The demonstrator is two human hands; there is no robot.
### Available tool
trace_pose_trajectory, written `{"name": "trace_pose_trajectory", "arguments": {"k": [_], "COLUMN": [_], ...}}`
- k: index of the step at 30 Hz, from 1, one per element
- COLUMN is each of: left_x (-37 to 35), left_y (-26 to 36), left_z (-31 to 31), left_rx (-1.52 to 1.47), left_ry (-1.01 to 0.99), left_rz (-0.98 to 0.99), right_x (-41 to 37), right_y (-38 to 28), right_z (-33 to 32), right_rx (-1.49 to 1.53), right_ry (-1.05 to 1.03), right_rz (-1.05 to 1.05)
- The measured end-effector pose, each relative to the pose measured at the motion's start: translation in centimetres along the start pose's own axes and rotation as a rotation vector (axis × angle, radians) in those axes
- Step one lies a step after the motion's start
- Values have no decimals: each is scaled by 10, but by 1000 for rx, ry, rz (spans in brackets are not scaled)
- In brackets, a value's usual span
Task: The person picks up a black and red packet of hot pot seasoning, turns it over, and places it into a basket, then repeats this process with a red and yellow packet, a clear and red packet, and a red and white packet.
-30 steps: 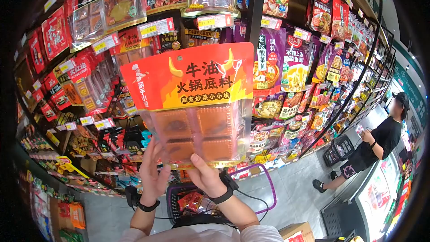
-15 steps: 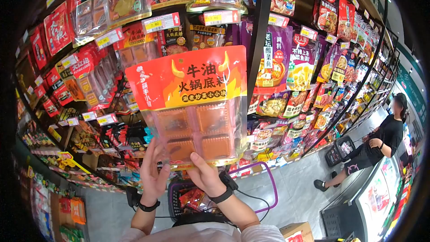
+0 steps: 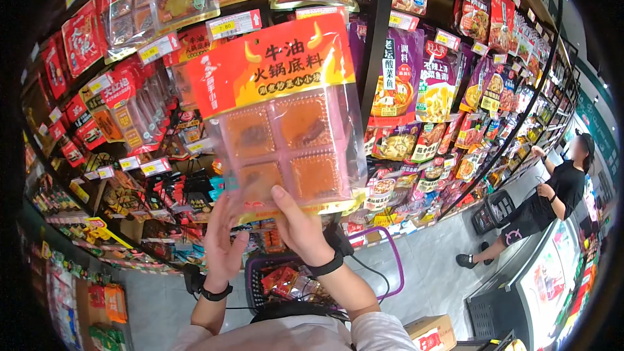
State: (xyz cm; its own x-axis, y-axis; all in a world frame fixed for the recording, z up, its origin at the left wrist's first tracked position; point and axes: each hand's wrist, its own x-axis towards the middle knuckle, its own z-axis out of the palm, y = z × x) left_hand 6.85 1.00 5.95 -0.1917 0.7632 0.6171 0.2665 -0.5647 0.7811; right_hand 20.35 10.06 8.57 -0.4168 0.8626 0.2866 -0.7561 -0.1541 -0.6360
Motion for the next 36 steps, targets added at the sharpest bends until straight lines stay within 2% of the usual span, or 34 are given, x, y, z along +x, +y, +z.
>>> {"name": "trace_pose_trajectory", "arguments": {"k": [2, 3, 6, 7, 8, 10, 11, 14, 15, 18, 22, 32, 36], "left_x": [5, 6, 0, 4, 10, 9, 11, 29, 35, 41, 45, 43, 38], "left_y": [3, 5, 8, 21, 35, 37, 28, 34, 33, 28, 36, 28, 9], "left_z": [-4, -6, -7, -4, -1, -4, -8, -12, -12, -25, -31, -42, -50], "left_rx": [-30, -43, -681, -661, -641, -393, -304, -592, -594, -671, -701, -682, -617], "left_ry": [-24, -31, -69, -50, -32, 58, 71, 185, 241, 361, 393, 346, 335], "left_rz": [56, 80, 104, 56, 8, -99, -92, -225, -210, -281, -235, -161, -79], "right_x": [6, 6, 29, 31, 29, 24, 22, 22, 20, 18, 15, 4, 1], "right_y": [1, -1, -10, -6, -2, 5, 5, 5, 3, -2, -1, -2, -2], "right_z": [3, 6, 5, -6, -6, -5, -4, -1, 0, -6, -10, -3, -7], "right_rx": [-262, -597, -1266, -1434, -1451, -1488, -1537, -1489, -1467, -1631, -1416, -1338, -1080], "right_ry": [19, 126, -60, -112, -125, -143, -139, 26, 62, 39, 14, -43, -166], "right_rz": [-174, -216, -1136, -1242, -1238, -1232, -1219, -1204, -1174, -1162, -1126, -1071, -842]}}
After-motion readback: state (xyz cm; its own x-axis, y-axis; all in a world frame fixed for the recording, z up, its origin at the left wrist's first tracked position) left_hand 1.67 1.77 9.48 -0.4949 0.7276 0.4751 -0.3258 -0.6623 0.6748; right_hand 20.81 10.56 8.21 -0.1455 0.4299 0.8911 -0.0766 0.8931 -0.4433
